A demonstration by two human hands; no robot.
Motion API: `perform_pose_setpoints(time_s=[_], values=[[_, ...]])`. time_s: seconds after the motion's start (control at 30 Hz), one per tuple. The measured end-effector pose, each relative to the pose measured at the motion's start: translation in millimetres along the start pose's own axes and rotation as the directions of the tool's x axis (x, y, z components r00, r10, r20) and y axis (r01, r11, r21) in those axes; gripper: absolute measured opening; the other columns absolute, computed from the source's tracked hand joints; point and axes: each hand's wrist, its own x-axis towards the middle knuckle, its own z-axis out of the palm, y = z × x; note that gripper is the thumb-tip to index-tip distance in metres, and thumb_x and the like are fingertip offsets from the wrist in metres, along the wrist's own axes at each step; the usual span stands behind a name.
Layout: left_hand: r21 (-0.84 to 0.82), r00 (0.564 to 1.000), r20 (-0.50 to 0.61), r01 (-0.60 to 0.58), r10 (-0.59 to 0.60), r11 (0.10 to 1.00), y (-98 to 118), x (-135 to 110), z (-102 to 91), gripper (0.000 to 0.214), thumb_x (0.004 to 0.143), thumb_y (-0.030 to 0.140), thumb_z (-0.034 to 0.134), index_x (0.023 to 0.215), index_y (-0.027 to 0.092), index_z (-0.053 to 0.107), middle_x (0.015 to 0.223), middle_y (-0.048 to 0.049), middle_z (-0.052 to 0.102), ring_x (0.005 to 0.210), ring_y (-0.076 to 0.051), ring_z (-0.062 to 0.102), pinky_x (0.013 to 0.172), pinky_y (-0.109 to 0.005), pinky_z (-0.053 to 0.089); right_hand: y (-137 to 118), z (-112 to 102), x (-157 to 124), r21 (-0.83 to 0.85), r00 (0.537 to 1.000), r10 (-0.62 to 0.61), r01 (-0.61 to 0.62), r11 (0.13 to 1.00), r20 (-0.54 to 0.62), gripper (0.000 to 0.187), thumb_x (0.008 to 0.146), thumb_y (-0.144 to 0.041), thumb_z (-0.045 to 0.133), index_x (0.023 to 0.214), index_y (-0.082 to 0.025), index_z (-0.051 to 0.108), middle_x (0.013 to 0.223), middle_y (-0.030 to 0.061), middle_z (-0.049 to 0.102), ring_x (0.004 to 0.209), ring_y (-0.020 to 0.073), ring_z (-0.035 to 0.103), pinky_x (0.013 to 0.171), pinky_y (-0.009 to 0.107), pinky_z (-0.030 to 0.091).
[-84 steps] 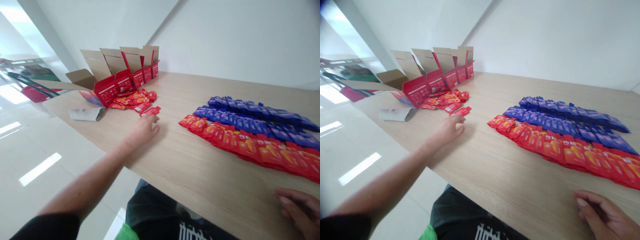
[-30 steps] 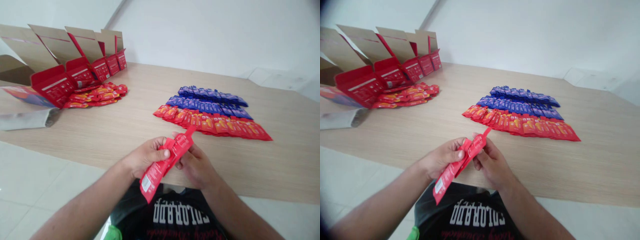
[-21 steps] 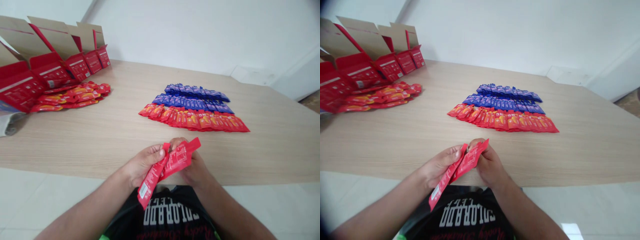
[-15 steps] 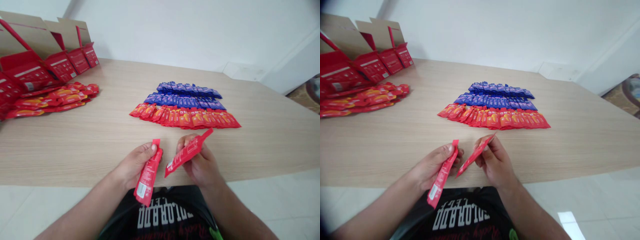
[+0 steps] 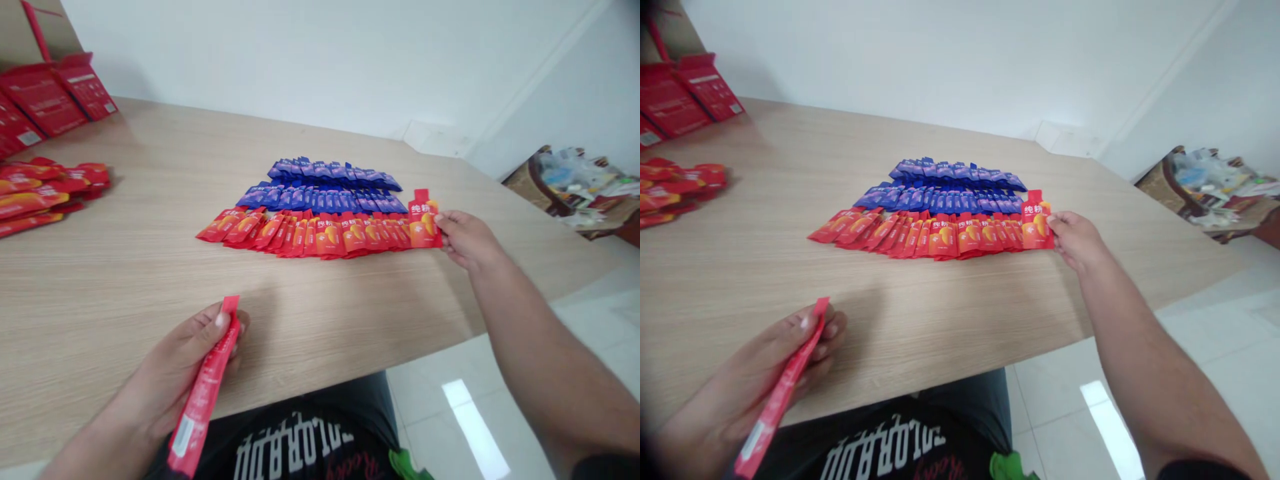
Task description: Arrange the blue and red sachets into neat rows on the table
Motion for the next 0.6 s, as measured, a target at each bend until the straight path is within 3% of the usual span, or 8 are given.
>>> perform_pose_setpoints(time_s=[0.13, 0.27, 0.47, 0.6], values=[[-0.008, 0.997, -0.082, -0.006, 0.006, 1.000, 5.4, -9.6, 13.4, 0.034, 0.074, 0.030, 0.099, 0.089, 0.017, 0.072, 0.081, 0.0002, 0.065, 0.057, -0.007, 0.058, 0.051, -0.016, 0.058, 7.0, 16.0, 31.4, -0.164, 0.992, 0.099, -0.085, 0.983, 0.074, 0.019, 0.100, -0.027, 0.080, 0.092, -0.018, 0.066, 0.054, -0.0045, 0.050, 0.039, 0.0086, 0.036, 0.036, 0.018, 0.022], [-0.011, 0.996, -0.088, -0.020, 0.019, 1.000, 8.3, -13.6, 22.2, 0.035, 0.073, 0.033, 0.099, 0.085, 0.017, 0.071, 0.079, 0.0007, 0.063, 0.056, -0.007, 0.054, 0.049, -0.016, 0.057, 11.6, 31.3, 46.3, -0.273, 0.983, 0.144, -0.110, 0.956, 0.110, 0.020, 0.102, -0.027, 0.080, 0.092, -0.017, 0.066, 0.051, -0.0057, 0.046, 0.038, 0.0082, 0.035, 0.037, 0.018, 0.023], [0.005, 0.990, -0.131, 0.044, -0.043, 0.999, 7.6, -7.7, 15.3, 0.035, 0.069, 0.028, 0.099, 0.087, 0.019, 0.071, 0.079, 0.0004, 0.064, 0.055, -0.009, 0.053, 0.047, -0.018, 0.056, 17.4, 43.9, 53.7, -0.370, 0.980, 0.152, -0.096, 0.924, 0.126, 0.019, 0.099, -0.028, 0.083, 0.095, -0.015, 0.070, 0.051, -0.0046, 0.047, 0.041, 0.0092, 0.038, 0.040, 0.019, 0.026], [0.015, 0.992, -0.121, 0.025, -0.023, 1.000, 6.3, -5.2, 10.8, 0.031, 0.071, 0.028, 0.097, 0.085, 0.019, 0.071, 0.077, 0.0002, 0.063, 0.054, -0.009, 0.054, 0.043, -0.017, 0.053, 23.1, 47.9, 54.5, -0.409, 0.980, 0.147, -0.081, 0.909, 0.134, 0.017, 0.101, -0.026, 0.078, 0.091, -0.016, 0.068, 0.050, -0.0047, 0.046, 0.040, 0.0098, 0.038, 0.040, 0.020, 0.027]])
